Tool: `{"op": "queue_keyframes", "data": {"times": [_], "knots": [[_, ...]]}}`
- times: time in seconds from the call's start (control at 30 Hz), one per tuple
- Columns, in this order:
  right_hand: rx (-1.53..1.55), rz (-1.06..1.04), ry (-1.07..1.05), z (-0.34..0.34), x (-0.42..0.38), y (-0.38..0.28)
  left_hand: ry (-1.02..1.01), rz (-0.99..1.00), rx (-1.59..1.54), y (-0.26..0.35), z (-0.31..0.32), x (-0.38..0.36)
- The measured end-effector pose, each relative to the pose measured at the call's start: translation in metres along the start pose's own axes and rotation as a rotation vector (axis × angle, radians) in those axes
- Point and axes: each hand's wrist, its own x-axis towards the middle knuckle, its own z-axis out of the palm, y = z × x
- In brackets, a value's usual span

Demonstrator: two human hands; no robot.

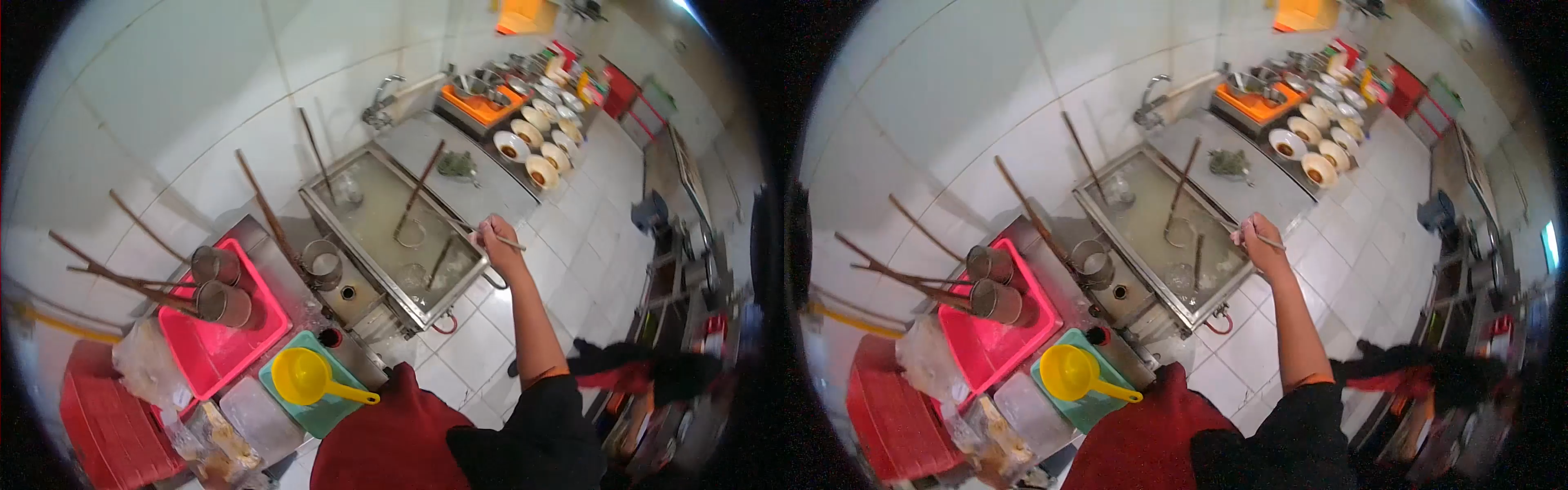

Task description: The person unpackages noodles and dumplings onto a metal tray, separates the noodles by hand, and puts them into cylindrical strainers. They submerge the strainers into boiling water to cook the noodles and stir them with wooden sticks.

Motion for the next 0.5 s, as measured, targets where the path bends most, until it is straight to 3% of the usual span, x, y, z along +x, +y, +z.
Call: {"op": "queue_keyframes", "data": {"times": [0.1,0.17,0.23,0.3,0.37,0.43,0.47,0.5], "knots": [[0.083,-0.027,-0.060,0.045,0.042,0.053,0.090,-0.004,-0.116,-0.014,-0.021,-0.001],[0.050,-0.030,-0.305,0.069,0.068,0.095,0.067,-0.019,-0.027,-0.006,-0.023,-0.006],[0.000,-0.003,-0.187,0.105,0.072,0.101,0.049,-0.029,0.021,0.005,-0.018,-0.014],[0.537,0.131,-0.397,0.153,0.117,0.233,0.032,-0.008,0.051,0.028,-0.003,-0.011],[-0.169,0.041,-0.423,0.136,0.094,0.117,0.004,0.007,0.068,0.051,0.024,-0.002],[-0.166,-0.125,-0.115,0.133,0.095,0.105,-0.031,0.009,0.089,0.073,0.042,-0.001],[-0.168,-0.138,-0.088,0.131,0.095,0.108,-0.050,0.018,0.094,0.084,0.051,0.004],[-0.211,-0.055,-0.233,0.135,0.096,0.125,-0.066,0.032,0.098,0.096,0.060,0.010]]}}
